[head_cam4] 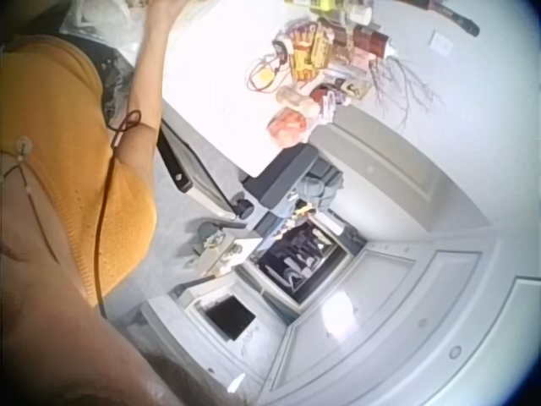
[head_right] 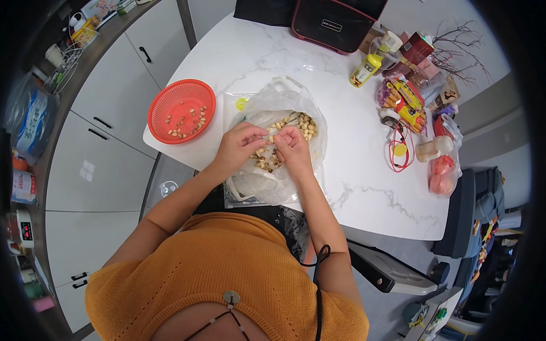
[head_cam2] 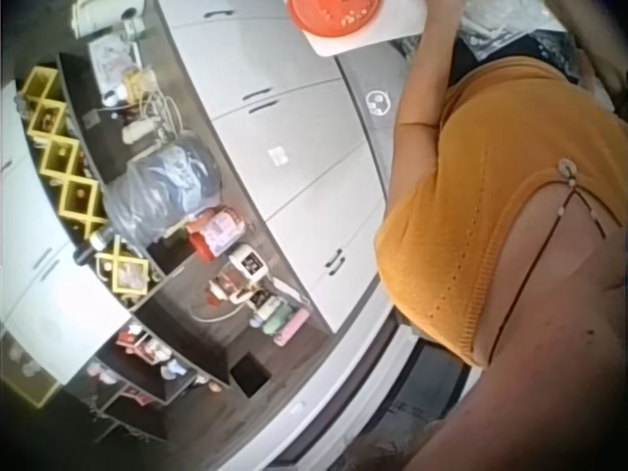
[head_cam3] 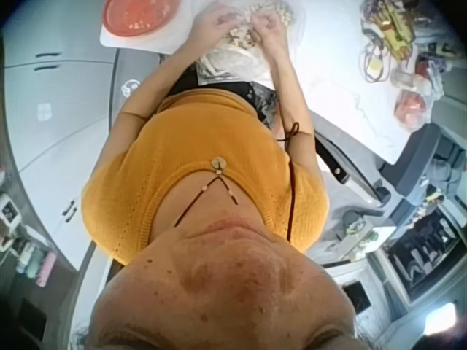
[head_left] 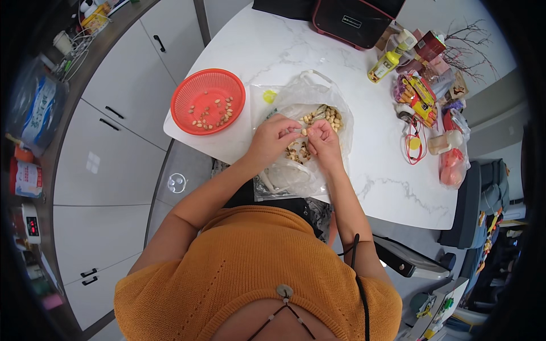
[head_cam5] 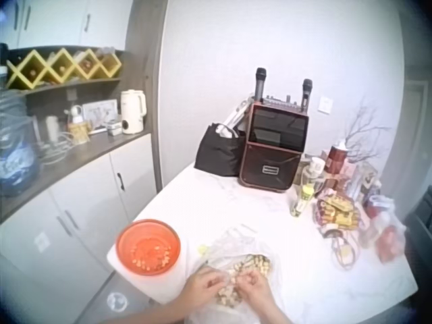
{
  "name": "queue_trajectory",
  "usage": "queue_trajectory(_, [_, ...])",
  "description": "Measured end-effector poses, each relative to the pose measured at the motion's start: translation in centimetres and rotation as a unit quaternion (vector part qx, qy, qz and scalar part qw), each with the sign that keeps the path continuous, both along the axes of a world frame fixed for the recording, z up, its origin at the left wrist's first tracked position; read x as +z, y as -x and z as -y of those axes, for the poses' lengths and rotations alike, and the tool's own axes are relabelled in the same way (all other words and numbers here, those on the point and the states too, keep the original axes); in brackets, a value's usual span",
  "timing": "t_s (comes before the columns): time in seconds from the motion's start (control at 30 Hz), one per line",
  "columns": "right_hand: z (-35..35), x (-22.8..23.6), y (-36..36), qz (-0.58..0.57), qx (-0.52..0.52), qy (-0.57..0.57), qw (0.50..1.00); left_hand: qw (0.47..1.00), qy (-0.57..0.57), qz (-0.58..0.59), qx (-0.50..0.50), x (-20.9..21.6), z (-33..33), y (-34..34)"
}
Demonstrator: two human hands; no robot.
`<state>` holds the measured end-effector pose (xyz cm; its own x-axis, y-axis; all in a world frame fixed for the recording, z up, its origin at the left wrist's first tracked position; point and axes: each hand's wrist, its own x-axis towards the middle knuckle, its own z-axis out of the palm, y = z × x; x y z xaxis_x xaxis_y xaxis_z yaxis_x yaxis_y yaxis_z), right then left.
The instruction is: The person peels peanuts by hand from a plastic bag on a table and places the shelled peanuts into a red bowl.
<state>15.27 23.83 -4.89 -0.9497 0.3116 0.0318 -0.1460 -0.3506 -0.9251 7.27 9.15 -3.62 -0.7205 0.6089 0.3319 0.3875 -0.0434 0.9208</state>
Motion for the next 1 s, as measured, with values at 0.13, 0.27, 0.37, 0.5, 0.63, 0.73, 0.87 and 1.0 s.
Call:
queue_trajectory(0.13, [0.0,0.0,-0.1,0.012,0.013,-0.024,1.0,1.0,0.001,-0.019,0.013,0.2,-0.1,-0.1])
queue_trajectory(0.27, [-0.2,-0.4,0.0,0.025,0.028,-0.041,0.998,1.0,0.01,-0.016,0.019,0.3,-0.1,-0.2])
queue_trajectory(0.37, [0.0,-0.3,0.0,0.034,0.017,-0.03,0.999,1.0,0.018,-0.004,0.023,0.2,-0.1,-0.4])
queue_trajectory(0.5, [0.1,0.2,-0.1,0.042,0.008,-0.028,0.999,0.998,-0.026,-0.052,0.033,-0.4,-0.3,-0.6])
queue_trajectory(0.63, [0.1,-0.2,-0.1,0.032,-0.023,-0.041,0.998,0.994,-0.01,-0.108,0.033,-0.1,-0.1,-0.7])
queue_trajectory(0.73, [0.0,-0.8,0.0,0.022,-0.043,-0.092,0.995,0.993,-0.002,-0.112,0.038,-0.1,0.0,-0.8])
queue_trajectory(0.87, [-0.1,-1.2,0.1,0.025,-0.047,-0.151,0.987,0.996,-0.032,-0.075,0.04,-0.3,-0.1,-0.9])
queue_trajectory(1.0, [0.3,-0.4,0.0,0.046,-0.026,-0.165,0.985,0.999,-0.037,-0.025,0.022,-0.4,-0.1,-0.8])
